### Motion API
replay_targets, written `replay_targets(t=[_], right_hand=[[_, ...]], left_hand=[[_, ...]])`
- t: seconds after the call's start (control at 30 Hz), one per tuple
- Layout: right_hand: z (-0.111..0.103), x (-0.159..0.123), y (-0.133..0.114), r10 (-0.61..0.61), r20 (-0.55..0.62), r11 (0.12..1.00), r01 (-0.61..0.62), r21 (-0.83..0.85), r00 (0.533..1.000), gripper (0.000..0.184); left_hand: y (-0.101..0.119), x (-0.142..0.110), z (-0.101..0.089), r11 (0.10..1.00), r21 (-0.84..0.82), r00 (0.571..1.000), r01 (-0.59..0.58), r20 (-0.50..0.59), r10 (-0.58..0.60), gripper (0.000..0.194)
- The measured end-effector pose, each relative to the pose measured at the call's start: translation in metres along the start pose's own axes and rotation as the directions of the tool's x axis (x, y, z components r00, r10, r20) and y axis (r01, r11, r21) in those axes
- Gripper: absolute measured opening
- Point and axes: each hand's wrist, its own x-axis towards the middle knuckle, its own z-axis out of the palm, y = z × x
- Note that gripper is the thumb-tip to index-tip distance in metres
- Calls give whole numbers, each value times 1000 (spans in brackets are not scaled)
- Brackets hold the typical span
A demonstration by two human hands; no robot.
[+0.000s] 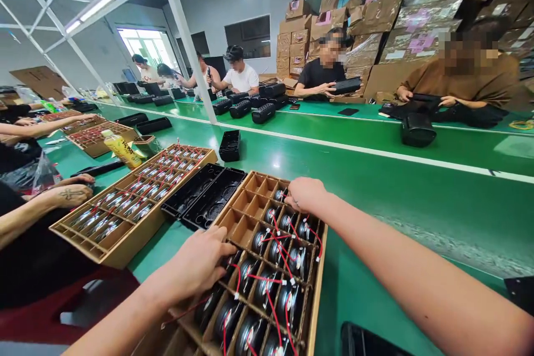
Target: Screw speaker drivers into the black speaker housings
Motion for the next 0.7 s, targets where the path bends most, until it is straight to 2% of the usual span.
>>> replay_targets(t=[0.17, 0.27, 0.37, 0.43, 0.53, 0.7], right_hand=[[4, 1, 1, 70, -25, 997, -69, 26, 997, 31], [-8, 9, 1, 85, -83, 991, -76, 115, 993, 32], [-30, 11, -1, 88, -164, 968, -45, 247, 983, 30], [-49, 5, -2, 79, -226, 933, 8, 360, 971, 30], [-77, -16, -2, 65, -318, 827, 128, 548, 946, 29], [-107, -69, 11, 135, -412, 594, 259, 762, 901, 32]], left_hand=[[-7, -12, 5, 996, -89, 998, -16, -66, 10, 38], [-13, -21, -2, 982, -182, 993, -50, -114, 30, 49], [-14, -17, -16, 953, -270, 971, -135, -227, 73, 44], [-10, 0, -24, 929, -302, 940, -215, -322, 113, 41], [0, 44, -26, 889, -302, 883, -343, -427, 195, 38], [12, 112, -16, 814, -253, 808, -523, -451, 379, 27]])
